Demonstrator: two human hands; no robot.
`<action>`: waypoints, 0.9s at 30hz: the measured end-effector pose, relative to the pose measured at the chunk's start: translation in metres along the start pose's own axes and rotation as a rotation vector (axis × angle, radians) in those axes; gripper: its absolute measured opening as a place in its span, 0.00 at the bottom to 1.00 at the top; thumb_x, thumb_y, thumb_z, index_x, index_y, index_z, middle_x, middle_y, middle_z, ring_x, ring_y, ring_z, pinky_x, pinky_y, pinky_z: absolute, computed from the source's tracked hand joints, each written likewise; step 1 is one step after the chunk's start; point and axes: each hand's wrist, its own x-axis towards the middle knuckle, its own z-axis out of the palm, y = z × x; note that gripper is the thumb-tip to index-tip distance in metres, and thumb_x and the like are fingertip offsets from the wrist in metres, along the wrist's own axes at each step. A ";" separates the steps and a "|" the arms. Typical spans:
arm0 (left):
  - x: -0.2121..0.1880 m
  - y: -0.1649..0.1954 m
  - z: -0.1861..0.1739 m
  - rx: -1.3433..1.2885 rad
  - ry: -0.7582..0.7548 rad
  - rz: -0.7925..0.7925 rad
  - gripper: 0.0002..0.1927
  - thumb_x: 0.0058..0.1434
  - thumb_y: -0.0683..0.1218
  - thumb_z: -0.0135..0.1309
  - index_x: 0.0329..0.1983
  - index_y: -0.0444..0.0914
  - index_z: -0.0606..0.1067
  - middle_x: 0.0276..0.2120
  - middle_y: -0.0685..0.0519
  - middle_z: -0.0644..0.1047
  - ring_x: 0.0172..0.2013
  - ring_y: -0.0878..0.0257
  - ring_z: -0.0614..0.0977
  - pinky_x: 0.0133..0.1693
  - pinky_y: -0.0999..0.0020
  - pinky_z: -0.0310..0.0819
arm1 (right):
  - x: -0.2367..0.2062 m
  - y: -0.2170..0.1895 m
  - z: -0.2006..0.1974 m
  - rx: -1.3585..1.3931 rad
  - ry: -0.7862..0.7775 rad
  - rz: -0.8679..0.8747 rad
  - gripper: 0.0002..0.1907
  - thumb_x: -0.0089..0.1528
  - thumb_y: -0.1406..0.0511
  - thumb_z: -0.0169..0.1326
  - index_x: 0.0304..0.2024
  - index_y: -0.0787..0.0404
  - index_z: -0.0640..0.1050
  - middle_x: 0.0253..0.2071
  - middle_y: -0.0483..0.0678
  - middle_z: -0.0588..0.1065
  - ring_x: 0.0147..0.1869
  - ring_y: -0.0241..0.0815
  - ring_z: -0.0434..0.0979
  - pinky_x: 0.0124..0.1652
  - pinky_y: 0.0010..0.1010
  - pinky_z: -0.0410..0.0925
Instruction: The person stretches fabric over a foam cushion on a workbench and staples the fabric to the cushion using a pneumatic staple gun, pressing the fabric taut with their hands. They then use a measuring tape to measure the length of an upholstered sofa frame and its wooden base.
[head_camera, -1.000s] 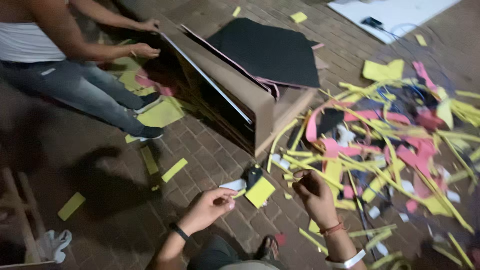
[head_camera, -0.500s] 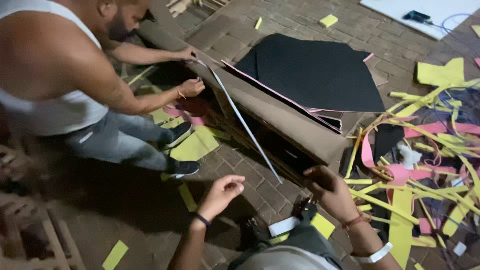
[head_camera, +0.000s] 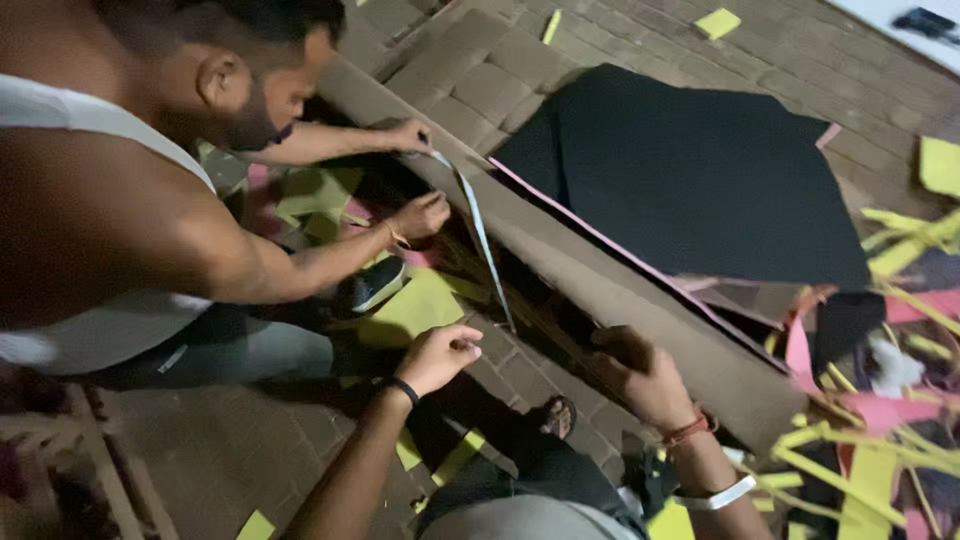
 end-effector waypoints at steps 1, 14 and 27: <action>0.015 -0.008 -0.011 0.022 -0.007 -0.026 0.16 0.57 0.47 0.63 0.48 0.39 0.82 0.36 0.52 0.85 0.38 0.63 0.85 0.44 0.67 0.79 | 0.018 -0.006 0.007 -0.026 -0.015 0.028 0.15 0.60 0.69 0.57 0.50 0.61 0.80 0.46 0.50 0.84 0.49 0.37 0.82 0.49 0.31 0.73; 0.249 -0.059 -0.108 0.784 0.155 0.760 0.12 0.49 0.45 0.65 0.37 0.38 0.83 0.40 0.50 0.85 0.45 0.56 0.87 0.52 0.63 0.79 | 0.133 0.000 0.120 0.295 0.028 0.004 0.13 0.63 0.69 0.59 0.50 0.64 0.78 0.42 0.46 0.81 0.47 0.33 0.79 0.46 0.27 0.73; 0.294 -0.095 -0.120 0.222 0.155 0.017 0.06 0.57 0.47 0.61 0.35 0.42 0.85 0.34 0.49 0.84 0.36 0.56 0.86 0.41 0.62 0.79 | 0.180 -0.001 0.177 0.533 0.167 0.158 0.14 0.62 0.70 0.56 0.51 0.66 0.78 0.41 0.44 0.81 0.41 0.32 0.80 0.38 0.25 0.73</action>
